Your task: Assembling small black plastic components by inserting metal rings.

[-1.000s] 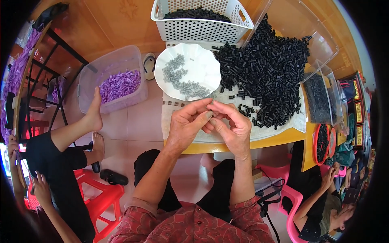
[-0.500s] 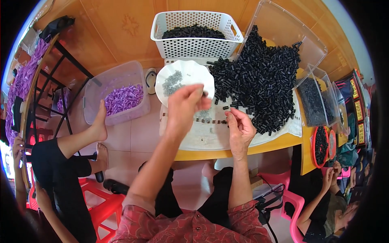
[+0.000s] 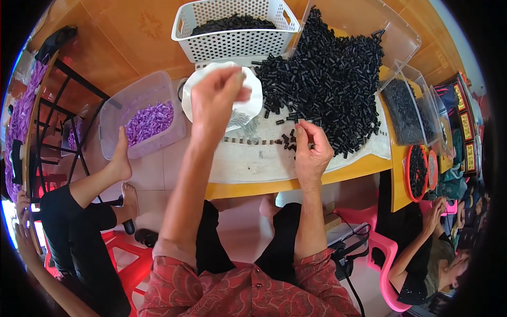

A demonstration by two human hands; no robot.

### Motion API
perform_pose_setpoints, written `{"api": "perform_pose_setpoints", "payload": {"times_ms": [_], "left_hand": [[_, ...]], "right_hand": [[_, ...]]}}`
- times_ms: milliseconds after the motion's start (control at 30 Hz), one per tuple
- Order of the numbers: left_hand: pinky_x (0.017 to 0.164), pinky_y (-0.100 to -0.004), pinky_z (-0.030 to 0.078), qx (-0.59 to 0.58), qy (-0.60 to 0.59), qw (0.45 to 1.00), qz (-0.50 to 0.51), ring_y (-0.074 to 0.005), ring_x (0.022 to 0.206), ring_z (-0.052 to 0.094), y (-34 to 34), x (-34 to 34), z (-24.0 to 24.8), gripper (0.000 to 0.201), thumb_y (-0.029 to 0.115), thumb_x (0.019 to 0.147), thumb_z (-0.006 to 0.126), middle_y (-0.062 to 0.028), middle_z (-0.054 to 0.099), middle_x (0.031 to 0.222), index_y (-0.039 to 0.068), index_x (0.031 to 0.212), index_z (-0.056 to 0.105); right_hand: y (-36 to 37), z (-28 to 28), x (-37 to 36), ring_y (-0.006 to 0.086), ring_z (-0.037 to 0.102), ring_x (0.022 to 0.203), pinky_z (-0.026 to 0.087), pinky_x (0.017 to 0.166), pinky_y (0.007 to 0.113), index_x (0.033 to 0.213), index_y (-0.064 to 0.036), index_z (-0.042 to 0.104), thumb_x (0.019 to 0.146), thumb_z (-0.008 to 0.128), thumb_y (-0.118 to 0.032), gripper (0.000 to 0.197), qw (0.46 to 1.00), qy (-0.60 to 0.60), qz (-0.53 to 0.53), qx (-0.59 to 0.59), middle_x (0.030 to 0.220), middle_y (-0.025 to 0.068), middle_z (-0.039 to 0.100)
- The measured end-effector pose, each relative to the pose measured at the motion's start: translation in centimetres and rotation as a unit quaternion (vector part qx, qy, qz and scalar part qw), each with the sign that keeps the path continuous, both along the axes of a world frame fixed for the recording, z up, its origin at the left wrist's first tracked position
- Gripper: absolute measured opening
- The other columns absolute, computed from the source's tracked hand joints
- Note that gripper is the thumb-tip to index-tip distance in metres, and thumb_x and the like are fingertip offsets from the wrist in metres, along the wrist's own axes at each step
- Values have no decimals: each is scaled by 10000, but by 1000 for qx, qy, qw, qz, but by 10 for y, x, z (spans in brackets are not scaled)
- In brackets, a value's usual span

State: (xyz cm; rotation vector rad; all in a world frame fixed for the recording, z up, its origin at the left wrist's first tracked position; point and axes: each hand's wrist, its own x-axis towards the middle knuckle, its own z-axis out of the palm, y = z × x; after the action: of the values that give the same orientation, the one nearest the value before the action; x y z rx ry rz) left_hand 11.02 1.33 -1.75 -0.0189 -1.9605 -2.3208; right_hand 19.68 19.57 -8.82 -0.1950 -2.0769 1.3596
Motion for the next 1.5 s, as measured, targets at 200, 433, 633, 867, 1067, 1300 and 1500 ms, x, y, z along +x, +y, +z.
{"api": "perform_pose_setpoints", "payload": {"times_ms": [200, 433, 633, 867, 1067, 1300, 1500], "left_hand": [[670, -249, 559, 33, -32, 999, -10, -122, 739, 664, 3, 64, -42, 198, 41, 946, 608, -105, 692, 912, -75, 1102, 645], [670, -237, 558, 31, -26, 998, -37, -107, 747, 660, -3, 81, -63, 174, 23, 951, 602, -79, 686, 928, -55, 1099, 649], [662, -240, 558, 51, -40, 997, -30, -116, 753, 662, -19, 76, -58, 181, 29, 950, 602, -89, 690, 938, -52, 1104, 653], [664, -241, 555, 53, -66, 995, -45, -120, 748, 659, -27, 75, -58, 186, 33, 946, 608, -89, 692, 937, -45, 1108, 657], [661, -238, 551, 34, -71, 994, -72, -109, 745, 657, -22, 78, -61, 190, 47, 947, 612, -68, 684, 901, -47, 1106, 656], [672, -244, 556, 47, -97, 988, -113, -109, 767, 660, -18, 78, -63, 248, 60, 950, 616, -72, 690, 917, -43, 1175, 639], [680, -244, 564, 111, -86, 979, -149, -115, 785, 664, -21, 76, -68, 279, 47, 940, 628, -90, 703, 953, -37, 1205, 632]], "right_hand": [[0, -7, -4, 235, 636, 785, 504, 682, 339, 927, -28, 697, 793, 683, 41, 151, 989, 38, -12, 144, 892, 84, 670], [-15, -10, -13, 242, 563, 905, 392, 784, 398, 911, -96, 713, 730, 773, -148, 197, 940, -9, -55, 337, 930, 38, 593], [-19, -5, -20, 251, 533, 923, 360, 816, 419, 899, -98, 723, 721, 795, -200, 218, 921, -47, -61, 382, 939, 44, 562], [-18, -6, -14, 222, 561, 905, 356, 873, 419, 911, -100, 705, 745, 776, -140, 185, 921, -26, -29, 387, 911, 31, 604], [-24, 4, -6, 201, 618, 819, 387, 931, 422, 996, -86, 668, 718, 790, -42, 307, 966, 9, 64, 248, 867, 29, 673], [-38, 17, 1, 181, 650, 812, 431, 994, 450, 1080, -73, 662, 698, 811, -18, 414, 975, 11, 175, 136, 894, 40, 726], [-46, 21, 5, 206, 654, 827, 480, 917, 348, 1084, -56, 672, 700, 795, 19, 410, 972, -20, 225, 63, 991, 69, 716]]}}
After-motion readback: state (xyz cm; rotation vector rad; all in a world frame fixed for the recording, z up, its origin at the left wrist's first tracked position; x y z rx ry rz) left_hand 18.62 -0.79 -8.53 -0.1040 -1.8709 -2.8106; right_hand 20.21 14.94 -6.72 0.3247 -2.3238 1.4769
